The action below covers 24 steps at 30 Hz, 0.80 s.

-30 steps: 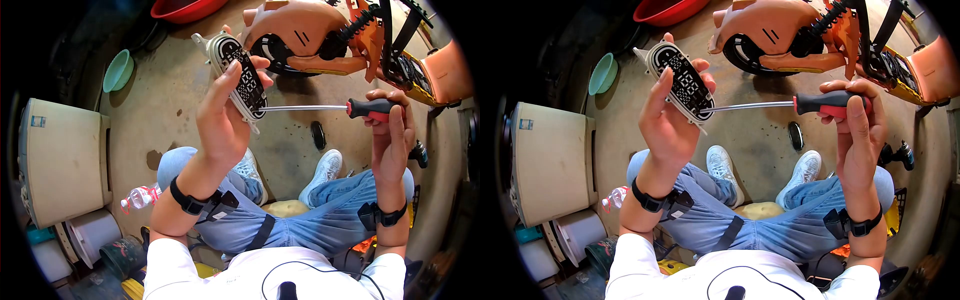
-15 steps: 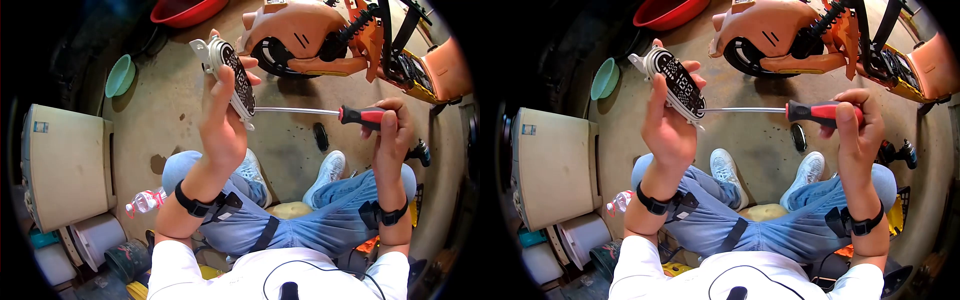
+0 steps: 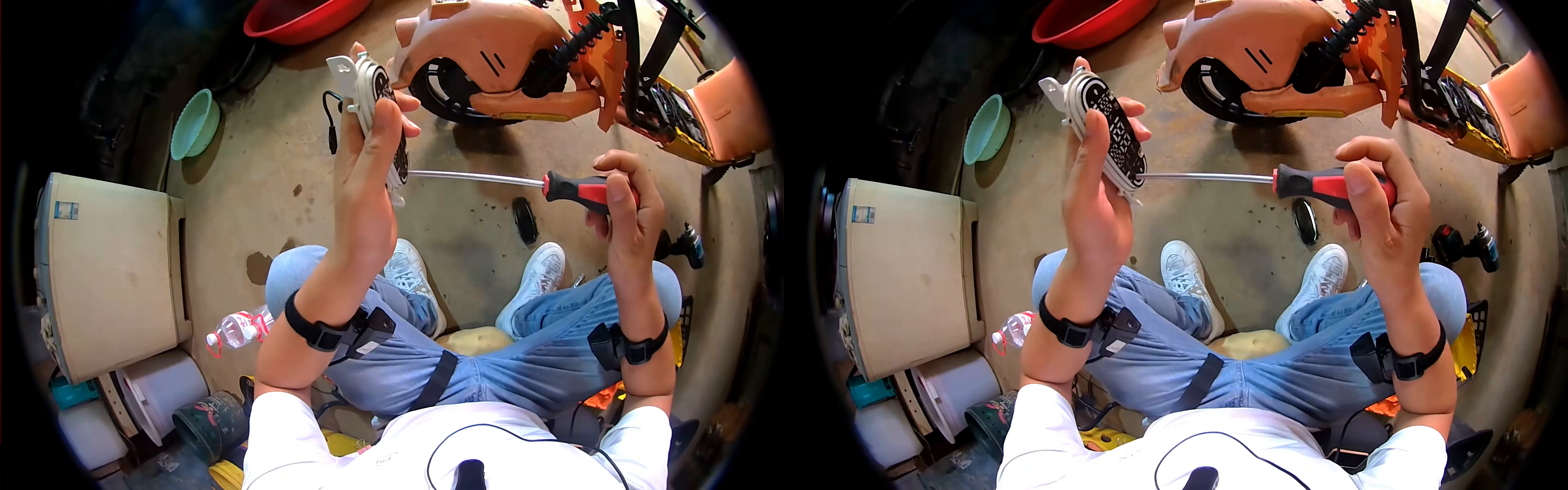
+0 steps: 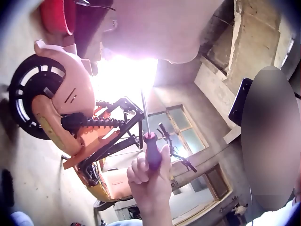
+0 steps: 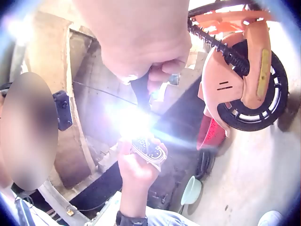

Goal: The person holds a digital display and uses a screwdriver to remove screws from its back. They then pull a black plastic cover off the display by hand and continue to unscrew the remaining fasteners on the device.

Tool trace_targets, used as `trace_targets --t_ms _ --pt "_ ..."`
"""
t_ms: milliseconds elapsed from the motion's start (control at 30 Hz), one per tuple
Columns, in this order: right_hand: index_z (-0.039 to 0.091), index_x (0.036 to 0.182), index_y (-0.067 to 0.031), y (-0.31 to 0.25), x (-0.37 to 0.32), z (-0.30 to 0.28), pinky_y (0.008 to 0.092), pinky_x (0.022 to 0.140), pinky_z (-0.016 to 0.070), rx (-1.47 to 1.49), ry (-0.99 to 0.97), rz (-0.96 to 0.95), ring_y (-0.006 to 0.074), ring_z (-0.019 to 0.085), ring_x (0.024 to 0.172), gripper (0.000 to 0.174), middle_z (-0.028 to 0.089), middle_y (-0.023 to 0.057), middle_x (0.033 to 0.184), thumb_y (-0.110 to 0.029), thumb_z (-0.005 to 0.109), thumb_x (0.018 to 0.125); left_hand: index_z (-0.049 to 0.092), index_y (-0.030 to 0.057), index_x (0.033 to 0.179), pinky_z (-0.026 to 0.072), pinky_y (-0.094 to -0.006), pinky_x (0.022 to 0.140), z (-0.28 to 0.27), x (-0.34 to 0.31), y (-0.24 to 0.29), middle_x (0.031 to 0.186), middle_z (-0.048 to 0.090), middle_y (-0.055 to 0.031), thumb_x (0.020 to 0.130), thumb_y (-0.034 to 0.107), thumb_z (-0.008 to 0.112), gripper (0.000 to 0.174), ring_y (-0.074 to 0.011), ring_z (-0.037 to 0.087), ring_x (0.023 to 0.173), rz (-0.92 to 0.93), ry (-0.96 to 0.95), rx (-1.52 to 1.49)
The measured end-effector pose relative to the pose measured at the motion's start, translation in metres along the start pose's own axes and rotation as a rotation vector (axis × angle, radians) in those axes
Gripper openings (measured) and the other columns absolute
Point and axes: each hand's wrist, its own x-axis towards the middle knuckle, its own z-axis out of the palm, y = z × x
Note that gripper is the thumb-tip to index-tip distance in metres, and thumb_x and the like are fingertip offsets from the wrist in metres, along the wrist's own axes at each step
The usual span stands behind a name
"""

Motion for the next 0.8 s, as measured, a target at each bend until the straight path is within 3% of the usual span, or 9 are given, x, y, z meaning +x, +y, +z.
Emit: trace_targets --t_ms 233,333,400,533,600,667,700,733,800 --pt "0.051 0.115 -0.0078 0.010 0.006 0.015 0.0195 0.070 0.0459 0.018 0.063 -0.341 0.0082 0.056 0.083 0.041 0.061 0.0038 0.092 -0.032 0.071 0.089 0.024 0.0087 0.156 0.0423 -0.0257 0.085 -0.002 0.002 0.000 0.105 0.062 -0.0047 0.103 0.037 0.051 0.065 -0.0106 0.056 0.091 -0.180 0.045 -0.103" --pt "0.048 0.118 -0.0073 0.002 0.005 0.006 0.0214 0.072 0.0485 0.139 -0.006 -0.292 0.0092 0.056 0.087 0.041 0.060 0.0066 0.099 -0.025 0.070 0.089 0.024 0.0106 0.156 0.0429 -0.0255 0.083 -0.001 0.001 -0.001 0.104 0.063 -0.0043 0.103 0.033 0.053 0.064 -0.0103 0.056 0.089 -0.230 0.077 -0.119" --pt "0.045 0.121 -0.0064 -0.006 0.002 -0.012 0.0244 0.081 0.0494 0.089 -0.095 0.203 0.0120 0.056 0.095 0.045 0.058 0.0098 0.107 -0.021 0.072 0.087 0.024 0.0116 0.156 0.0430 -0.0253 0.083 -0.001 0.000 -0.003 0.103 0.063 -0.0041 0.102 0.032 0.053 0.065 -0.0100 0.056 0.089 -0.232 0.077 -0.087" --pt "0.046 0.121 -0.0062 -0.001 0.002 0.001 0.0239 0.079 0.0496 0.034 -0.058 0.053 0.0121 0.057 0.095 0.049 0.058 0.0096 0.105 -0.031 0.073 0.088 0.044 0.0082 0.142 0.0433 -0.0253 0.080 -0.002 -0.002 -0.005 0.103 0.065 -0.0030 0.101 0.029 0.056 0.048 -0.0099 0.057 0.090 -0.323 0.116 -0.082" --pt "0.047 0.122 -0.0066 0.001 0.006 0.018 0.0216 0.074 0.0480 0.129 0.015 -0.247 0.0100 0.059 0.084 0.051 0.060 0.0042 0.096 -0.039 0.071 0.090 0.051 0.0072 0.136 0.0434 -0.0253 0.080 -0.003 -0.001 -0.006 0.103 0.065 -0.0027 0.100 0.029 0.057 0.042 -0.0099 0.057 0.090 -0.346 0.139 -0.073" --pt "0.048 0.123 -0.0066 0.003 0.005 0.012 0.0218 0.073 0.0481 0.089 -0.025 -0.208 0.0096 0.059 0.084 0.049 0.060 0.0043 0.096 -0.037 0.069 0.091 0.062 0.0061 0.117 0.0433 -0.0245 0.078 -0.001 -0.001 -0.004 0.101 0.066 -0.0024 0.099 0.029 0.059 0.029 -0.0098 0.058 0.088 -0.363 0.188 -0.059" --pt "0.048 0.123 -0.0066 0.004 0.005 0.005 0.0221 0.073 0.0482 0.051 -0.063 -0.171 0.0093 0.059 0.084 0.047 0.060 0.0045 0.096 -0.035 0.068 0.091 0.062 0.0061 0.117 0.0433 -0.0245 0.078 -0.001 -0.001 -0.004 0.101 0.066 -0.0024 0.099 0.029 0.059 0.029 -0.0098 0.058 0.088 -0.372 0.189 -0.063" --pt "0.049 0.123 -0.0057 -0.001 0.005 -0.010 0.0232 0.080 0.0473 0.047 -0.167 0.077 0.0096 0.057 0.092 0.043 0.059 0.0070 0.101 -0.029 0.067 0.091 0.064 0.0056 0.114 0.0432 -0.0242 0.077 -0.001 -0.001 -0.004 0.098 0.066 -0.0024 0.098 0.029 0.059 0.029 -0.0097 0.059 0.087 -0.362 0.184 -0.059" --pt "0.050 0.123 -0.0051 -0.001 0.005 -0.009 0.0232 0.082 0.0466 0.081 -0.154 0.106 0.0095 0.056 0.095 0.042 0.058 0.0073 0.103 -0.026 0.067 0.090 0.068 0.0048 0.104 0.0443 -0.0237 0.074 -0.001 -0.001 -0.003 0.091 0.067 -0.0033 0.098 0.029 0.061 0.026 -0.0101 0.061 0.082 -0.369 0.189 -0.054"
